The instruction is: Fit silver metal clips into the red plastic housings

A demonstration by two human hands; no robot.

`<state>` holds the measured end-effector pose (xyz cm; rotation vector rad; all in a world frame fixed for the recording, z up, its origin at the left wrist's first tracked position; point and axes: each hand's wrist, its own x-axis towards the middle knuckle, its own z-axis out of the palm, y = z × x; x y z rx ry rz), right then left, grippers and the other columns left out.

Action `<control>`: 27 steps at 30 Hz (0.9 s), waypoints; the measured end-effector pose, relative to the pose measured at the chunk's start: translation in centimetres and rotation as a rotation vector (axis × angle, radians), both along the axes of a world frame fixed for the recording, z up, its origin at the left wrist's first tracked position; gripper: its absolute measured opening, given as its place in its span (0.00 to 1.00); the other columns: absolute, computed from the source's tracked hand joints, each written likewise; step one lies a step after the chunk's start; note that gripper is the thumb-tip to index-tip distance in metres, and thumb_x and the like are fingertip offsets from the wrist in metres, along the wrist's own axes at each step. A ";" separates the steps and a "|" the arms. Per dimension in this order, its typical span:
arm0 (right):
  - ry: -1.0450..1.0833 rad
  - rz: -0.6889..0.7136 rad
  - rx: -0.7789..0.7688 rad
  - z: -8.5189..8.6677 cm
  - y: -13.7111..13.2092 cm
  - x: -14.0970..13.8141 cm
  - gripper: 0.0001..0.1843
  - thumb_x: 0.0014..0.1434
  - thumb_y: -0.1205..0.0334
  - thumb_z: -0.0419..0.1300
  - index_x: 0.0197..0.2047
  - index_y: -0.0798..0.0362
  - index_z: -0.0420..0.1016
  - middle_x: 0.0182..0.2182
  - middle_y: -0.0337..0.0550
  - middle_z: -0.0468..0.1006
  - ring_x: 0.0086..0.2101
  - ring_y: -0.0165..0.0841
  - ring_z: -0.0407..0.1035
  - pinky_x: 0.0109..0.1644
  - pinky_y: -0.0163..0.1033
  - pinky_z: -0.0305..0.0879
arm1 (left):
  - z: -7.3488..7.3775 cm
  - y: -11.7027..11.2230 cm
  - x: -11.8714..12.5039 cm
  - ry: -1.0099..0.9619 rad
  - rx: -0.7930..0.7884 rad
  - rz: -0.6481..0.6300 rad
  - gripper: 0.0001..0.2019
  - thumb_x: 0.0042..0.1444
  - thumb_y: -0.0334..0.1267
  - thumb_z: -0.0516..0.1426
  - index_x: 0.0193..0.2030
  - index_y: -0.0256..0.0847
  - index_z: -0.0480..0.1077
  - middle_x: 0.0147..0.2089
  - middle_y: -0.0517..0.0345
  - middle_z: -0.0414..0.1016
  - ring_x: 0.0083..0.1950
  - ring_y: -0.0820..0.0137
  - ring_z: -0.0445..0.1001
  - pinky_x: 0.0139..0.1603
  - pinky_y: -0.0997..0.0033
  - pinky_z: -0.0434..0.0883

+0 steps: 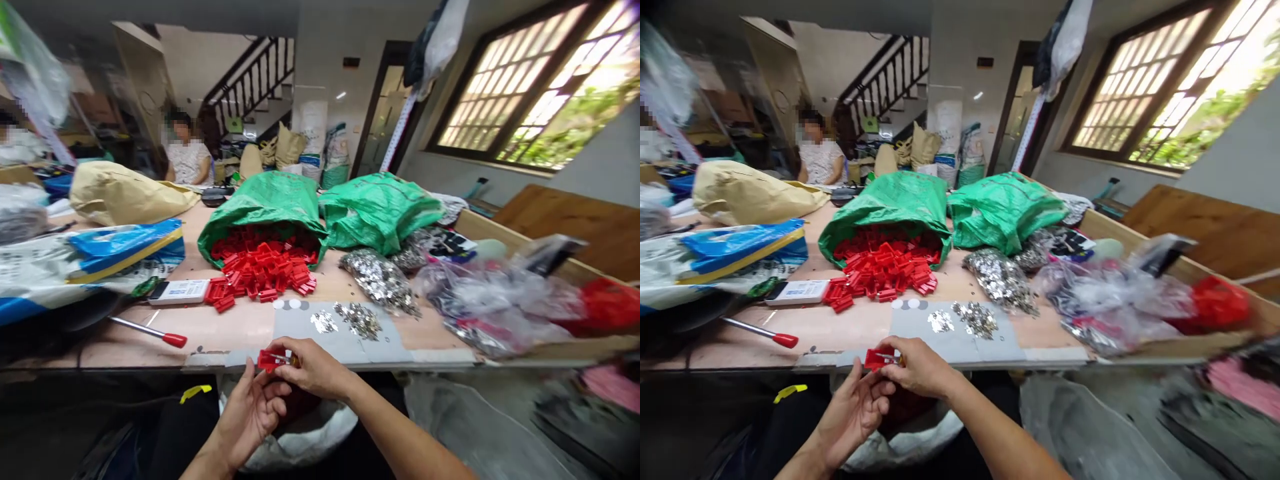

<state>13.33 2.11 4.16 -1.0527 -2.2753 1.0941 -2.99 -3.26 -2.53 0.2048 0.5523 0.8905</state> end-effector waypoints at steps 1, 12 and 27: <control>-0.006 0.024 -0.019 0.2 -0.7 0.6 0.18 0.55 0.67 0.58 0.50 0.49 0.71 0.39 0.38 0.78 0.32 0.28 0.70 0.36 0.30 0.63 | 0.0 -0.1 0.1 -0.010 -0.018 -0.033 0.27 0.59 0.56 0.49 0.41 0.31 0.74 0.32 0.44 0.78 0.25 0.71 0.76 0.16 0.84 0.61; 0.042 0.084 -0.085 -0.4 -2.6 5.2 0.20 0.52 0.66 0.63 0.50 0.49 0.71 0.46 0.40 0.75 0.38 0.29 0.69 0.37 0.29 0.63 | -0.2 -1.6 0.9 0.054 -0.075 -0.244 0.16 0.53 0.37 0.62 0.47 0.35 0.69 0.37 0.44 0.79 0.30 0.70 0.79 0.29 0.81 0.73; -0.691 -0.556 0.287 -1.6 5.8 12.8 0.12 0.60 0.64 0.55 0.46 0.48 0.73 0.42 0.44 0.73 0.42 0.34 0.68 0.43 0.34 0.59 | -1.0 -1.6 1.6 0.205 -0.007 -0.235 0.27 0.49 0.33 0.64 0.56 0.42 0.61 0.38 0.50 0.77 0.31 0.68 0.79 0.31 0.76 0.74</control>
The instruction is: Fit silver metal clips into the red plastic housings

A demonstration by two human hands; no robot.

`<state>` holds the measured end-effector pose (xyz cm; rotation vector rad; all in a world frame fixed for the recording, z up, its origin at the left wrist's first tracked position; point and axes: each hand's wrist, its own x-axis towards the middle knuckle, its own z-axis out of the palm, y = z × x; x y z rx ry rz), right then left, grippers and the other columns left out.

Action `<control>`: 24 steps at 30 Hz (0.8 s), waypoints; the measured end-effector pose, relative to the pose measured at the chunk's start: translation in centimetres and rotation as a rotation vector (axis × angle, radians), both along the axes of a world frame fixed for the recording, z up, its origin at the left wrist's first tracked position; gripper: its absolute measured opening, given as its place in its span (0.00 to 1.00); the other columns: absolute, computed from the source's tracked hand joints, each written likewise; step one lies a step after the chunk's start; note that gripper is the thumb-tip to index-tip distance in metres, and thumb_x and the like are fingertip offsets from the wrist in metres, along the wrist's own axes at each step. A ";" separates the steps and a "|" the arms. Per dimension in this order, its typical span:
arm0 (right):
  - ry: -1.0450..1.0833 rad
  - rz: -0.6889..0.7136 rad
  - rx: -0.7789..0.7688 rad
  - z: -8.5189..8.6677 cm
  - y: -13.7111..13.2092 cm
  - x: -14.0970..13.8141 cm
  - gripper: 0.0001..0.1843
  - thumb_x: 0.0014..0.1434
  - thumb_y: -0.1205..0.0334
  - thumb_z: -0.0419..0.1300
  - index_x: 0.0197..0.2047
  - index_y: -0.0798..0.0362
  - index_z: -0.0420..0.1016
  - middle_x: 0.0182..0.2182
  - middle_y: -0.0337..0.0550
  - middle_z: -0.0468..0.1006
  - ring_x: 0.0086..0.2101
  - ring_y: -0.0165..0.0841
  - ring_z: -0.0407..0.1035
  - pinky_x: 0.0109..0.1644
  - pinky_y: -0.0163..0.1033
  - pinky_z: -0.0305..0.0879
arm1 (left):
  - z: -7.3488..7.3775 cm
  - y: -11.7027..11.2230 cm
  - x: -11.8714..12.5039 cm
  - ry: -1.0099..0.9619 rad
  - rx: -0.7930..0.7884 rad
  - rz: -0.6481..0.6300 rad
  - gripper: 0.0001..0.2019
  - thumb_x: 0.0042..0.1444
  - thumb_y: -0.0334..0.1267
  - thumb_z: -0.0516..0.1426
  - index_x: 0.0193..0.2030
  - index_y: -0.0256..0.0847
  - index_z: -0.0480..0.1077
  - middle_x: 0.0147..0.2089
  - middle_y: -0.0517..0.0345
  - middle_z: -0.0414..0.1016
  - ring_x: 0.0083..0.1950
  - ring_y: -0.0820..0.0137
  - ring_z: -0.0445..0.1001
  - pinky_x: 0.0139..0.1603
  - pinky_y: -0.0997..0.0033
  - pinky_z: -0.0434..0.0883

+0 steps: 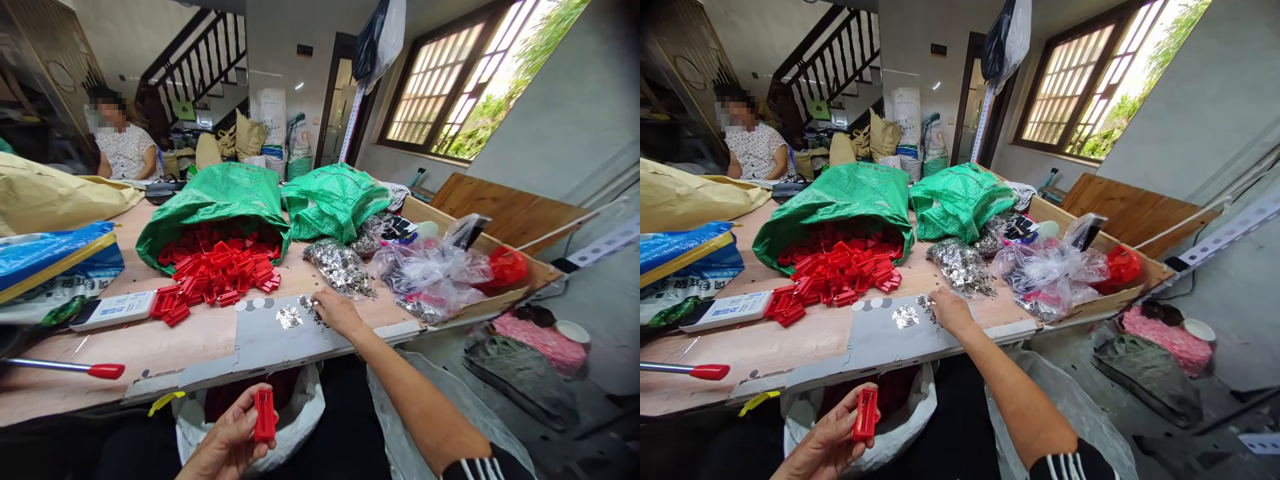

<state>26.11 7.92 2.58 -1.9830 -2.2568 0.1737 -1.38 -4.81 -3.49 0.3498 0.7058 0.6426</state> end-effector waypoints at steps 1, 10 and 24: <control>-0.010 0.001 -0.010 0.0 0.3 -0.2 0.11 0.60 0.64 0.55 0.46 0.48 0.73 0.43 0.44 0.73 0.42 0.34 0.68 0.42 0.34 0.59 | 0.0 0.0 -0.1 0.010 0.001 0.008 0.27 0.50 0.34 0.64 0.56 0.42 0.61 0.38 0.50 0.77 0.31 0.68 0.79 0.31 0.75 0.74; -0.033 0.006 -0.078 0.1 1.4 -0.4 0.07 0.57 0.62 0.58 0.40 0.50 0.73 0.42 0.43 0.73 0.42 0.35 0.68 0.39 0.34 0.57 | 0.0 0.0 -0.1 0.040 0.000 0.043 0.26 0.50 0.34 0.64 0.55 0.42 0.62 0.38 0.52 0.77 0.31 0.68 0.79 0.31 0.75 0.74; -0.047 0.012 0.002 -0.3 -0.7 -1.7 0.09 0.61 0.64 0.52 0.41 0.51 0.73 0.43 0.44 0.74 0.39 0.33 0.69 0.38 0.34 0.59 | 0.6 -0.4 0.0 0.060 -0.011 0.084 0.30 0.48 0.34 0.65 0.57 0.41 0.60 0.39 0.50 0.78 0.31 0.68 0.79 0.32 0.76 0.74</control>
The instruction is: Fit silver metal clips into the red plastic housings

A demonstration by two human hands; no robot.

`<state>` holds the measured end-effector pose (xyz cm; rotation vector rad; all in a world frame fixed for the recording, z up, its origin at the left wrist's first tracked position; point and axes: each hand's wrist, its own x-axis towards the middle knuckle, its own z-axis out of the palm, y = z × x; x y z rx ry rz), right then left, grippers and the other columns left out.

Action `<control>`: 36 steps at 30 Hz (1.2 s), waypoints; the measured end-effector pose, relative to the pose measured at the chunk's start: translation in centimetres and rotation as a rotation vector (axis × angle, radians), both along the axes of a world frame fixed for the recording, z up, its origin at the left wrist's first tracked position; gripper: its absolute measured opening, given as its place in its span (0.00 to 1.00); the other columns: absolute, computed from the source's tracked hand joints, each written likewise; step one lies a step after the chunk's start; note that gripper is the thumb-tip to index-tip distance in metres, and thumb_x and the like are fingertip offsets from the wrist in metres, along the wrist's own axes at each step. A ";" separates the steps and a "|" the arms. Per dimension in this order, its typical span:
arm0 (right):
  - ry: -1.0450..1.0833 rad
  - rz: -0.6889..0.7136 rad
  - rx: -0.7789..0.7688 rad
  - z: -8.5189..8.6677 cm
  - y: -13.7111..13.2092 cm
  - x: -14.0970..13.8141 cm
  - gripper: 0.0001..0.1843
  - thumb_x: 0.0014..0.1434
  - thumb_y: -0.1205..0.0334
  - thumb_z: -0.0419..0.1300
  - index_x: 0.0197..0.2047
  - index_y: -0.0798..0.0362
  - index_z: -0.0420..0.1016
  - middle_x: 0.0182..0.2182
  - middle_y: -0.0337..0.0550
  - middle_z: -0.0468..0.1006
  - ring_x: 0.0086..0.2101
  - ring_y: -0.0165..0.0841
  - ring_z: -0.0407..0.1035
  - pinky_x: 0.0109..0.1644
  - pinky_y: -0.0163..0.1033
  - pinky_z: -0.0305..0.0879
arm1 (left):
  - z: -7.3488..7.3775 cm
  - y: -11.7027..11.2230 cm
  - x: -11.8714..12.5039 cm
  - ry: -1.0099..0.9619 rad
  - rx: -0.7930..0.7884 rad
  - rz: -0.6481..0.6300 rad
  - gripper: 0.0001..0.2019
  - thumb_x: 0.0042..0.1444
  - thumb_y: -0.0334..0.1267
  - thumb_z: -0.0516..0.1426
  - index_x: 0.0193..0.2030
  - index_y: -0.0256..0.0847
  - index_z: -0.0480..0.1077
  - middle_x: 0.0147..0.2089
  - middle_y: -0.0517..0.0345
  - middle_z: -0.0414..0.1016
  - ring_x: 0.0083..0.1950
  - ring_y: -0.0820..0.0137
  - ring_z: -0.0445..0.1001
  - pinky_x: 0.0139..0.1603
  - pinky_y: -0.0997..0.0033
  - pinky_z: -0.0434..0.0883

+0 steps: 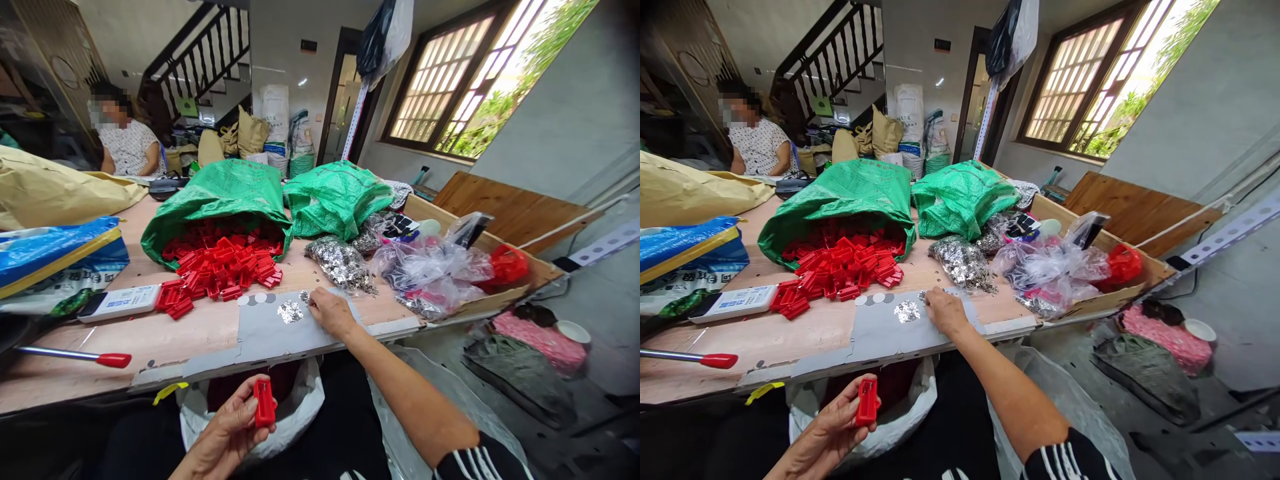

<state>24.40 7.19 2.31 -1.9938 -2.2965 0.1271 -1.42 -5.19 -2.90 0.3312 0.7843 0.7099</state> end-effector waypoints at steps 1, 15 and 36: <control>0.000 0.005 0.002 -0.2 -0.4 -0.2 0.09 0.62 0.64 0.52 0.41 0.50 0.73 0.43 0.44 0.74 0.38 0.33 0.70 0.38 0.34 0.59 | 0.1 0.0 0.0 0.004 0.000 0.000 0.31 0.48 0.34 0.65 0.59 0.41 0.59 0.39 0.50 0.78 0.32 0.68 0.79 0.33 0.75 0.75; 0.032 -0.031 0.010 0.1 -1.2 1.5 0.08 0.62 0.62 0.53 0.40 0.50 0.74 0.40 0.41 0.75 0.40 0.32 0.69 0.38 0.33 0.58 | 0.3 0.1 -0.2 -0.038 0.006 0.071 0.31 0.45 0.32 0.67 0.56 0.44 0.61 0.46 0.53 0.76 0.42 0.60 0.79 0.41 0.66 0.75; 0.569 0.046 0.071 0.0 -3.6 -1.3 0.09 0.63 0.56 0.51 0.38 0.49 0.70 0.28 0.37 0.75 0.30 0.31 0.69 0.35 0.34 0.62 | 3.0 3.4 0.7 0.512 0.770 0.432 0.15 0.46 0.35 0.65 0.42 0.41 0.69 0.48 0.52 0.78 0.51 0.62 0.75 0.55 0.64 0.70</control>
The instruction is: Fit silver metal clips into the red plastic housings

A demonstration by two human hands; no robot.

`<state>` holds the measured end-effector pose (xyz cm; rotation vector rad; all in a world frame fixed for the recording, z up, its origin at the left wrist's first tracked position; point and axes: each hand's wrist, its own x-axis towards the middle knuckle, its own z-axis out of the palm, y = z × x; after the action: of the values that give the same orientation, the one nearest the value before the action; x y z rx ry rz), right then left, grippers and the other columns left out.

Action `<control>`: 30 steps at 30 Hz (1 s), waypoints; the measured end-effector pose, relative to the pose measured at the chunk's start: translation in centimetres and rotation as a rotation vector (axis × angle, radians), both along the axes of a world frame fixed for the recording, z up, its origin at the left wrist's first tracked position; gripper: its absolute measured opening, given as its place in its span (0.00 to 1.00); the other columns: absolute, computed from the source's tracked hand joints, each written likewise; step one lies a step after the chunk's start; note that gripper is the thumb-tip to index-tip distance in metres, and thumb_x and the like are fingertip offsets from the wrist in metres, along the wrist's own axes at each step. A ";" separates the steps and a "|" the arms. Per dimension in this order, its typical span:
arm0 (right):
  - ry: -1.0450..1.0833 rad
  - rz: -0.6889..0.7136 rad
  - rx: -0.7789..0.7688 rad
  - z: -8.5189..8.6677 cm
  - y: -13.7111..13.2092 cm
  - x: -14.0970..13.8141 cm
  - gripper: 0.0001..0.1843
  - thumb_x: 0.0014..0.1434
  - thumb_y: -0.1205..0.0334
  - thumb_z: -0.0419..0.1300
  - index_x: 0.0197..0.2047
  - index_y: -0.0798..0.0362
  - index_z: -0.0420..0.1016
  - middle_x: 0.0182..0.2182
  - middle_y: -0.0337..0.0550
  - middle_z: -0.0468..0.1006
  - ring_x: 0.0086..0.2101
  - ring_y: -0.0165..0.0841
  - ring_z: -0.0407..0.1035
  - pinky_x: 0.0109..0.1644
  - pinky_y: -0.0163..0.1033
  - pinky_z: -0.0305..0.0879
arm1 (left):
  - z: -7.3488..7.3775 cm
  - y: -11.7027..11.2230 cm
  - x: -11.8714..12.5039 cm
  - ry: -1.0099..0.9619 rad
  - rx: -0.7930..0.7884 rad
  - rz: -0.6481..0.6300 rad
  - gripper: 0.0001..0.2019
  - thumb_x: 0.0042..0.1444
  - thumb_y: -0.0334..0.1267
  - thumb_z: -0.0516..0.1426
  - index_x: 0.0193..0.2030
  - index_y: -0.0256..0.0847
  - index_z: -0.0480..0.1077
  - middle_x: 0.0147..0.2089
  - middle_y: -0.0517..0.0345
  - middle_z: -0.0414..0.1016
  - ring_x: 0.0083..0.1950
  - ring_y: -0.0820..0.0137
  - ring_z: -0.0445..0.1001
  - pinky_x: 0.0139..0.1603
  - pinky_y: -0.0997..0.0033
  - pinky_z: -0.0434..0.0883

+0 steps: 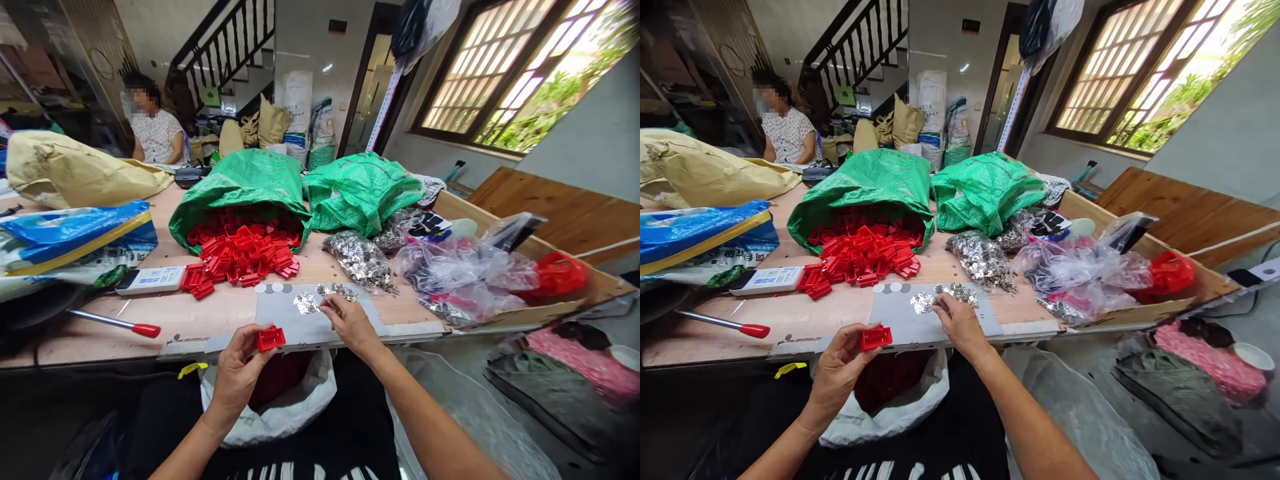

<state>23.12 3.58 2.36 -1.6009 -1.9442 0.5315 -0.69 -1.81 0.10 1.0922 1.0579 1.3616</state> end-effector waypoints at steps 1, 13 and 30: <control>0.052 0.023 -0.019 0.0 -0.5 -0.6 0.09 0.62 0.56 0.51 0.37 0.50 0.69 0.27 0.37 0.74 0.29 0.31 0.68 0.35 0.34 0.61 | 0.1 0.1 0.1 0.025 0.027 0.007 0.14 0.47 0.35 0.64 0.42 0.41 0.69 0.49 0.52 0.78 0.52 0.62 0.75 0.56 0.64 0.69; 0.230 0.232 0.058 1.7 -3.1 -6.4 0.05 0.61 0.62 0.55 0.35 0.51 0.71 0.30 0.39 0.75 0.31 0.30 0.68 0.37 0.33 0.62 | -0.2 0.1 -0.1 0.221 0.114 0.087 0.15 0.49 0.35 0.63 0.45 0.43 0.72 0.49 0.52 0.78 0.51 0.61 0.75 0.55 0.64 0.69; 0.189 0.347 0.134 0.8 -3.3 -7.3 0.09 0.63 0.65 0.52 0.40 0.50 0.74 0.34 0.43 0.74 0.37 0.33 0.68 0.43 0.37 0.63 | 0.2 -0.6 0.0 0.425 0.291 0.114 0.14 0.53 0.34 0.59 0.48 0.46 0.72 0.48 0.55 0.78 0.50 0.63 0.76 0.52 0.67 0.70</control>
<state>15.86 0.29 3.17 -1.0950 -2.0720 0.6487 -0.67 -2.41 0.32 1.6078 1.2661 1.4395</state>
